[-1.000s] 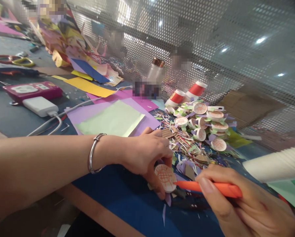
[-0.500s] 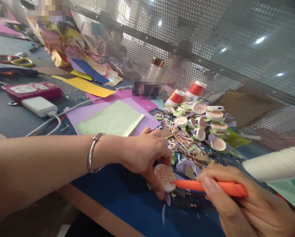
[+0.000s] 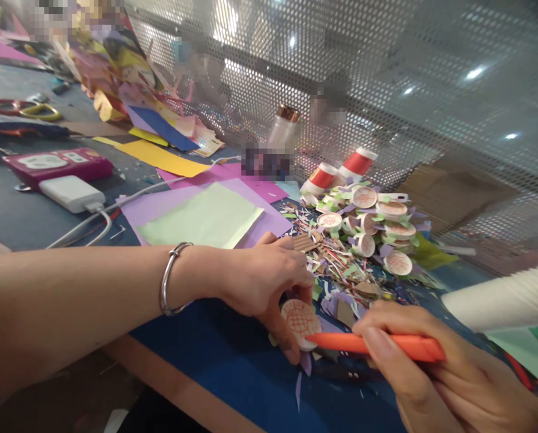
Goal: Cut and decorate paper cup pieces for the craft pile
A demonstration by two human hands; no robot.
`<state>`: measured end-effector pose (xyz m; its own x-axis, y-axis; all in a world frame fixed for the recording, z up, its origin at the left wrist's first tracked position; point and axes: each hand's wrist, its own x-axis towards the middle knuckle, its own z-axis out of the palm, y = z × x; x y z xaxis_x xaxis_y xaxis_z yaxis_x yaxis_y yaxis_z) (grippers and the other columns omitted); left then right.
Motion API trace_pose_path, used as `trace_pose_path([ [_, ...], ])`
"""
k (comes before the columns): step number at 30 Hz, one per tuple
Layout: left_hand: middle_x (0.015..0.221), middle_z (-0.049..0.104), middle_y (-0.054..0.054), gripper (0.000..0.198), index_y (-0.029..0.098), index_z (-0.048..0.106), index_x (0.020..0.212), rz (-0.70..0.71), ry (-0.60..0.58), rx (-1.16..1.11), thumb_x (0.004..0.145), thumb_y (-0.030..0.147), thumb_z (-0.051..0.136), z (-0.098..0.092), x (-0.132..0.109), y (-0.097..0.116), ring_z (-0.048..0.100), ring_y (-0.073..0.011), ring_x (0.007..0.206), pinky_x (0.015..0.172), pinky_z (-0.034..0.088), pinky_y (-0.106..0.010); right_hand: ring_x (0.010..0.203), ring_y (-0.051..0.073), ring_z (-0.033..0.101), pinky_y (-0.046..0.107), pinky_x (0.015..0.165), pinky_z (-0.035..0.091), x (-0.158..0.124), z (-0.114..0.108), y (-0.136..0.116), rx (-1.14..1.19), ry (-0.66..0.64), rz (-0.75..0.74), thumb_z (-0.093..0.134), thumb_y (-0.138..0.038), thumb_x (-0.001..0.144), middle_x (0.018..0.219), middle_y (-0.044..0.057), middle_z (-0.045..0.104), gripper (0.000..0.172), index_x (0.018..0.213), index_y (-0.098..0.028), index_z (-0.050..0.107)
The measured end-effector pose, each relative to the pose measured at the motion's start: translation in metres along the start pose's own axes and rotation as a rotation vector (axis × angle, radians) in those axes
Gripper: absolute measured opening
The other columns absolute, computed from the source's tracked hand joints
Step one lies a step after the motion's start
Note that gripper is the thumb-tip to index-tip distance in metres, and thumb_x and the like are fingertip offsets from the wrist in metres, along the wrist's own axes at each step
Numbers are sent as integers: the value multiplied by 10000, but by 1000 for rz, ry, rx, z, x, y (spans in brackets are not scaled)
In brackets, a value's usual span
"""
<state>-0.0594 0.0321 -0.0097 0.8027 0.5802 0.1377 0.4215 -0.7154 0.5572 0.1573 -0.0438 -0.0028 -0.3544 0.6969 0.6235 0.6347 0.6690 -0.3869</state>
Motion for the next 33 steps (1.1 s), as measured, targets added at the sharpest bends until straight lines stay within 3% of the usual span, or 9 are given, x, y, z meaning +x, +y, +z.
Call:
trace_pose_path([
  [10, 932, 672, -11, 482, 196, 693, 861, -15, -15, 24, 580, 506, 931, -1, 0, 3, 474, -248, 1011, 823, 265, -337, 561, 76, 609, 182, 617, 467, 3, -4, 3, 8, -35, -2, 592, -226, 916, 689, -95, 662, 131, 805, -277, 638],
  [19, 973, 666, -39, 530, 197, 727, 921, -13, -23, 51, 576, 550, 921, -2, 1, 3, 469, -279, 1079, 850, 274, -349, 541, 100, 562, 217, 645, 478, 0, -1, 2, -16, 17, 100, 586, -262, 919, 679, -74, 651, 151, 784, -265, 654],
  [27, 950, 664, -14, 495, 210, 718, 874, -18, -15, 19, 570, 542, 925, -4, 0, 3, 480, -262, 1066, 841, 277, -335, 527, 117, 561, 234, 649, 499, 0, -1, 4, -30, 26, 82, 599, -254, 911, 671, -59, 664, 132, 800, -270, 668],
  [33, 927, 667, -15, 499, 202, 718, 862, 1, -2, 25, 556, 531, 936, -2, 1, 1, 477, -258, 1047, 823, 280, -332, 642, 111, 650, 212, 665, 496, -1, -1, 1, 1, 45, 44, 600, -208, 912, 747, -66, 686, 120, 834, -278, 660],
])
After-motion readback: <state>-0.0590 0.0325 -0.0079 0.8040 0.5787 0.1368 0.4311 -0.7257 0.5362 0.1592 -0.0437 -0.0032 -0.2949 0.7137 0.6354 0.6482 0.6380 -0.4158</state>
